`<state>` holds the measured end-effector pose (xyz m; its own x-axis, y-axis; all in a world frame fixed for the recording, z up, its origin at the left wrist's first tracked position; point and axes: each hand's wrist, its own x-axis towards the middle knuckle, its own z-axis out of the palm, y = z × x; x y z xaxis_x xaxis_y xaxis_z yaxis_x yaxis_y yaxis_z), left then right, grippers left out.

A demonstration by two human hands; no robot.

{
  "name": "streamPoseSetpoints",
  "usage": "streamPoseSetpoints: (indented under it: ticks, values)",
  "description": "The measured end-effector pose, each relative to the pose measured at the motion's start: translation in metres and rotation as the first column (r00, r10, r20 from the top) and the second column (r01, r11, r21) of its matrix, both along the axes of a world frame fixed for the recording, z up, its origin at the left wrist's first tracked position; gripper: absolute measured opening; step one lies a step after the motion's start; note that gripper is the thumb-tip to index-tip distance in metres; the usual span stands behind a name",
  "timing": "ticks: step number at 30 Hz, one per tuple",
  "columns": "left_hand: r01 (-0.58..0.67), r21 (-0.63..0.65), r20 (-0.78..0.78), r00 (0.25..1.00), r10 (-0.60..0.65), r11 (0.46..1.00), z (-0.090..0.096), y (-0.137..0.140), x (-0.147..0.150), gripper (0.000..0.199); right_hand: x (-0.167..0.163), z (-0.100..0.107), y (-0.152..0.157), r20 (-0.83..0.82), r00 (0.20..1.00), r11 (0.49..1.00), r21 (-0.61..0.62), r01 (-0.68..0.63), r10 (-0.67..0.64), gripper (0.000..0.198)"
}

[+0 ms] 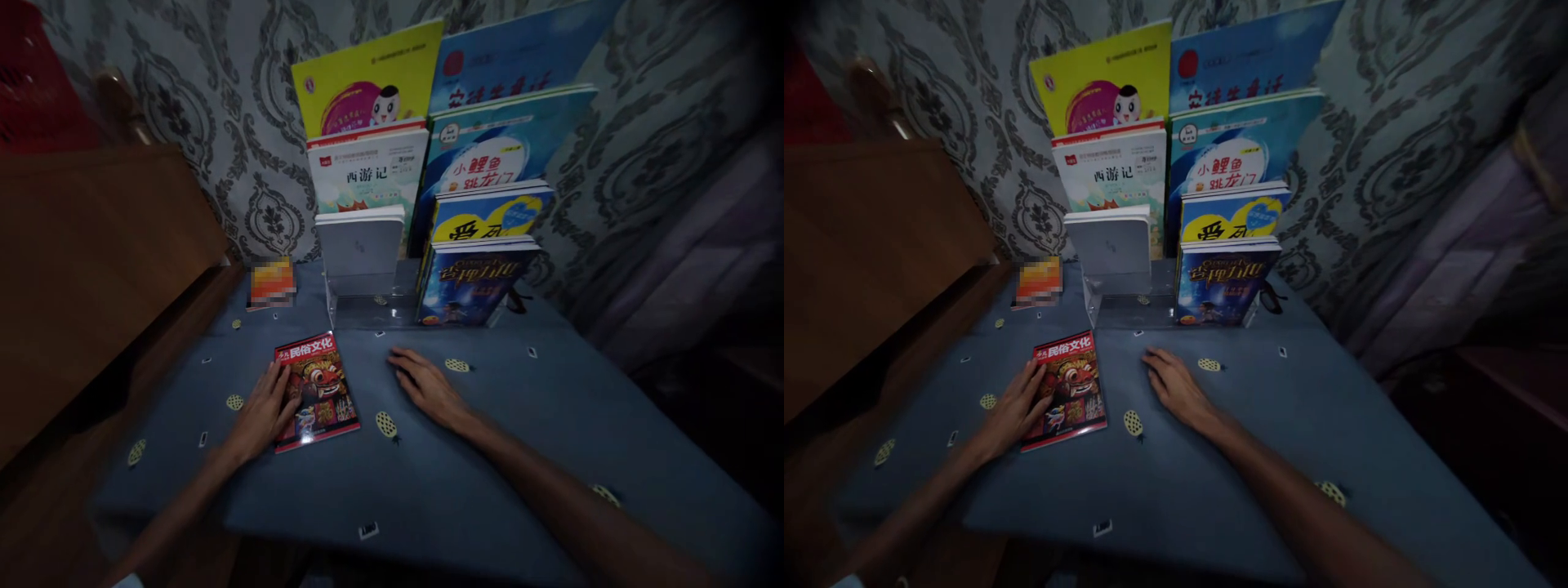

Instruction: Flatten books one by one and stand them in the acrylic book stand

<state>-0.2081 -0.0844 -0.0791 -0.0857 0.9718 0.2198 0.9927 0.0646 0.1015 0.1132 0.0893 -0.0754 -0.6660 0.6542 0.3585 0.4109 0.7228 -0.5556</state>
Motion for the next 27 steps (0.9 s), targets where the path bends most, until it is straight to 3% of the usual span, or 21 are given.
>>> streamPoseSetpoints:
  ticks: [7,13,22,27]
  values:
    - [0.129,-0.004,0.017,0.991,-0.129,0.992,-0.001,0.008,0.045,0.063,0.036,-0.008,0.015,0.065,0.992,0.992,0.056,0.109,-0.112,0.038]
    - [0.222,-0.019,-0.002,0.975,-0.222,0.975,0.003,0.028,0.087,0.064,0.063,-0.013,0.026,0.01,0.986,0.984,0.066,0.164,-0.165,0.038]
    - [0.321,-0.016,0.017,0.947,-0.32,0.947,0.007,0.066,0.168,0.069,0.077,-0.009,0.025,-0.068,0.978,0.98,-0.002,0.198,-0.197,0.04]
    - [0.325,-0.055,0.035,0.946,-0.323,0.944,0.012,0.077,0.193,0.071,0.087,-0.008,0.026,-0.078,0.961,0.964,0.002,0.265,-0.264,0.038]
